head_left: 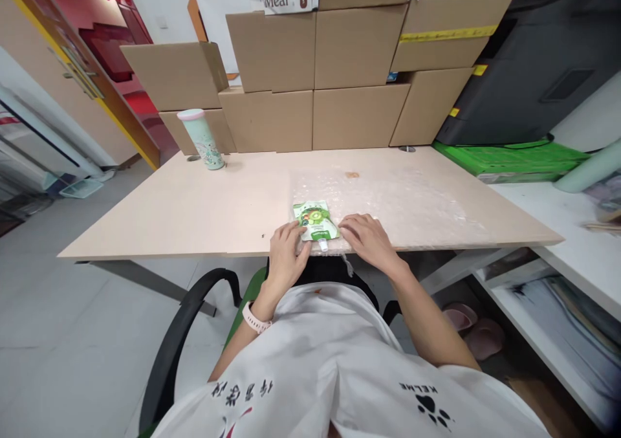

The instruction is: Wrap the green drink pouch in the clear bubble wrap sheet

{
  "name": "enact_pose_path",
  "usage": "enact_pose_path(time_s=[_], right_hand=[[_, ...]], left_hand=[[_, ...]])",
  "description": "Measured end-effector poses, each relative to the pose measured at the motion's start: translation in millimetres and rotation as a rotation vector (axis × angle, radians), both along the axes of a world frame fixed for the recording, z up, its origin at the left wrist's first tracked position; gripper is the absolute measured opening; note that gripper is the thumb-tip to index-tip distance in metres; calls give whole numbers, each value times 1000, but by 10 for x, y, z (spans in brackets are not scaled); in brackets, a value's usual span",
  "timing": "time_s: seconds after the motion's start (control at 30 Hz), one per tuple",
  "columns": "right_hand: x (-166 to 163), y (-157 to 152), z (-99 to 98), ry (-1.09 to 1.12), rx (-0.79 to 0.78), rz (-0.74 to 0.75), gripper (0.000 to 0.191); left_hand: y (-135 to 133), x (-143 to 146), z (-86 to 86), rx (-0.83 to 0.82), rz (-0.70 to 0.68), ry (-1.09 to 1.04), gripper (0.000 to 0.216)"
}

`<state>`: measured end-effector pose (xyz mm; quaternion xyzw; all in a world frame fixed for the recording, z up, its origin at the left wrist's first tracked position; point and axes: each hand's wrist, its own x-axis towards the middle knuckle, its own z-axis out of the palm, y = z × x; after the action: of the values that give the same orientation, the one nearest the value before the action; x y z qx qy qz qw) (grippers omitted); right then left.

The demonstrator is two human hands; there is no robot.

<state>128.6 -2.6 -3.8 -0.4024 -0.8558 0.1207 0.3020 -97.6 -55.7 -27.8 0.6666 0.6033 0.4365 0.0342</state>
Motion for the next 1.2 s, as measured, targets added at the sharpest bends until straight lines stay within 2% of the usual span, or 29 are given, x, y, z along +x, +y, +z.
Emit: enact_pose_path(time_s=[0.1, 0.3, 0.43, 0.57, 0.73, 0.87, 1.0, 1.2], right_hand=[[-17, -68, 28, 19, -24, 60, 30], [-230, -56, 15, 22, -29, 72, 31], [-251, -56, 5, -13, -32, 118, 36], [-194, -98, -43, -67, -51, 148, 53], [-364, -207, -171, -59, 20, 27, 63], [-543, -222, -247, -55, 73, -47, 47], [-490, -201, -209, -39, 68, 0, 27], [-314, -192, -93, -38, 11, 88, 23]], left_hand=[[-42, -42, -32, -6, 46, 73, 17], [-25, -69, -58, -18, 38, 105, 17], [-64, -84, -23, -27, 27, 16, 22], [-77, -131, 64, -45, 57, -130, 35], [113, -144, 149, -150, 43, -276, 33], [271, -142, 132, -150, 38, -335, 34], [306, -141, 104, -126, 36, -317, 36], [303, -136, 71, -117, 50, -312, 37]])
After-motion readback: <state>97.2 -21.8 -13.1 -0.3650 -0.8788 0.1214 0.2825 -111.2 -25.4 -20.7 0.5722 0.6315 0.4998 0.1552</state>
